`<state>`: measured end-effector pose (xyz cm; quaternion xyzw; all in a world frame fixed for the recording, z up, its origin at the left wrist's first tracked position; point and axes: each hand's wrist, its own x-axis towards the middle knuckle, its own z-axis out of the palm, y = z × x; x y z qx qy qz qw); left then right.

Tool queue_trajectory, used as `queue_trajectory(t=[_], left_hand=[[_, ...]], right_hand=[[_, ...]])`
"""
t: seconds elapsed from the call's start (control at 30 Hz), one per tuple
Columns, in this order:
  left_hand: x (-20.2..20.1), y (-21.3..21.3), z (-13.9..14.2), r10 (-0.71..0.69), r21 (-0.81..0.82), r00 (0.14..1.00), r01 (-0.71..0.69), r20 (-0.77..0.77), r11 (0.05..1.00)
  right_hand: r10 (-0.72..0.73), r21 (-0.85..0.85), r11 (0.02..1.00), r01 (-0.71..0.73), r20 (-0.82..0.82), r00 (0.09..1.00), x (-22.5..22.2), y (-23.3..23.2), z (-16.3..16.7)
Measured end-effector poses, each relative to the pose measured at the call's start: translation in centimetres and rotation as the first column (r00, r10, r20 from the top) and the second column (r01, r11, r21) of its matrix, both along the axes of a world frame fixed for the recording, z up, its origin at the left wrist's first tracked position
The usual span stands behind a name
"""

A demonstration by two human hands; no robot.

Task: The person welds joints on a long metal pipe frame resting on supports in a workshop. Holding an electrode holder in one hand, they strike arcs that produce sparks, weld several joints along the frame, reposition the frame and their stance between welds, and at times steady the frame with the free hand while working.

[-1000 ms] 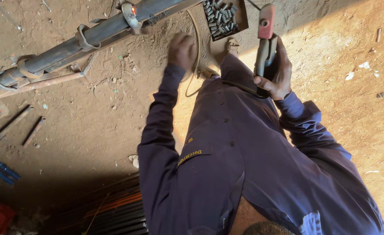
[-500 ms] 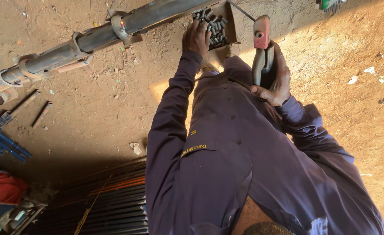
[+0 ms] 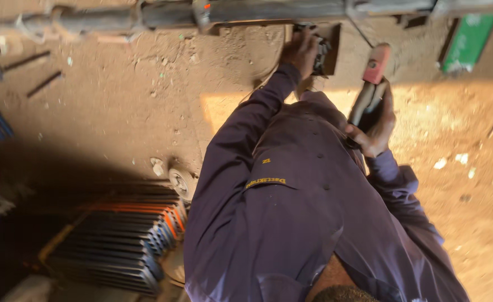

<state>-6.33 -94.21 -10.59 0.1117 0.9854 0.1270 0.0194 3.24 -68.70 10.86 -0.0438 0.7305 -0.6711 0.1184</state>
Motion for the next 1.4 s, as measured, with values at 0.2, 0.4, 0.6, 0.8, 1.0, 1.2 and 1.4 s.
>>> queue_trajectory(t=[0.2, 0.4, 0.6, 0.8, 1.0, 1.2, 1.4], left_hand=[[-2.5, -0.2, 0.4, -0.085, 0.007, 0.967, 0.086, 0.24, 0.996], [-3.0, 0.0, 2.5, -0.297, -0.033, 0.951, 0.301, 0.084, 0.953], [-3.2, 0.4, 3.5, -0.281, -0.152, 0.936, 0.316, 0.213, 0.937], [-2.7, 0.8, 3.9, -0.173, 0.254, 0.952, 0.107, 0.252, 0.961], [-2.3, 0.6, 6.3, -0.252, 0.175, 0.958, 0.228, 0.133, 0.958], [-3.0, 0.3, 8.7, -0.24, 0.047, 0.936, 0.236, 0.257, 0.971], [-2.2, 0.8, 7.6, -0.258, -0.058, 0.96, 0.265, 0.107, 0.962]], right_hand=[[-0.02, -0.123, 0.992, 0.02, 0.002, 1.0, -0.5, -2.7, 0.8], [-0.09, -0.124, 0.988, 0.089, 0.002, 0.996, 0.9, -6.5, 1.2], [-0.203, 0.01, 0.979, 0.204, -0.063, 0.977, 4.4, -11.8, -0.1], [-0.31, 0.159, 0.93, 0.331, -0.145, 0.94, 8.9, -14.7, 0.0], [-0.404, 0.241, 0.86, 0.45, -0.217, 0.888, 11.5, -15.2, 0.1], [-0.407, 0.229, 0.863, 0.45, -0.213, 0.888, 11.0, -15.0, 0.5], [-0.352, 0.279, 0.873, 0.399, -0.205, 0.913, 9.8, -14.6, 1.2]])
